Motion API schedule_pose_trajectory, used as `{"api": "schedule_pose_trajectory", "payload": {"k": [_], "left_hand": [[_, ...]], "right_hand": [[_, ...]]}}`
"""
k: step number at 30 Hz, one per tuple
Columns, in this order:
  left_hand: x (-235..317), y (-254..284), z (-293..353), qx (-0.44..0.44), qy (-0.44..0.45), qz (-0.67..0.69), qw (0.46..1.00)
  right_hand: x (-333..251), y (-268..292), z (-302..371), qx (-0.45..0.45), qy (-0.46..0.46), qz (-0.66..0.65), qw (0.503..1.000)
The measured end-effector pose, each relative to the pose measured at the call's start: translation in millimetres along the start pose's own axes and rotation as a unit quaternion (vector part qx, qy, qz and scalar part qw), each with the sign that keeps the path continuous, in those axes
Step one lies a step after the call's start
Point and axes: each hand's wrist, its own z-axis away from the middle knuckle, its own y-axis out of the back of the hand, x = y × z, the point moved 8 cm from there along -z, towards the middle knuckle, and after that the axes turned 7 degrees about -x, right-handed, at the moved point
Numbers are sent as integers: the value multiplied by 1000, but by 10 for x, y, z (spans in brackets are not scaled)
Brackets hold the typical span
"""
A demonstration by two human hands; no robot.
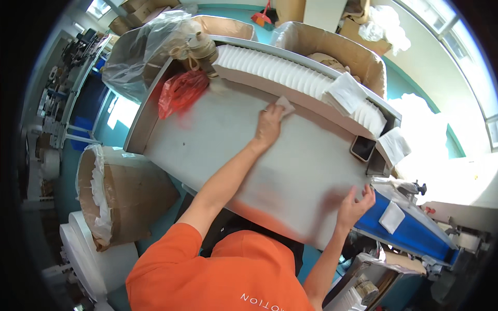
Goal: The recorder is taking sections of folded paper from a machine and organizing them for packaging or further processing.
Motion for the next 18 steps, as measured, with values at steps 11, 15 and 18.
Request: {"api": "schedule_pose_trajectory", "payload": {"k": [11, 15, 18], "left_hand": [[-1204, 2376, 2777, 16, 442, 122, 888], [-2313, 5167, 4180, 301, 264, -204, 893], [-2904, 7155, 6293, 545, 656, -196, 484]], "right_hand": [[-1234, -1456, 783, -354, 259, -104, 893], [-1099, -1469, 661, -329, 239, -104, 908], [-1292, -1611, 685, -345, 213, -97, 909]]}}
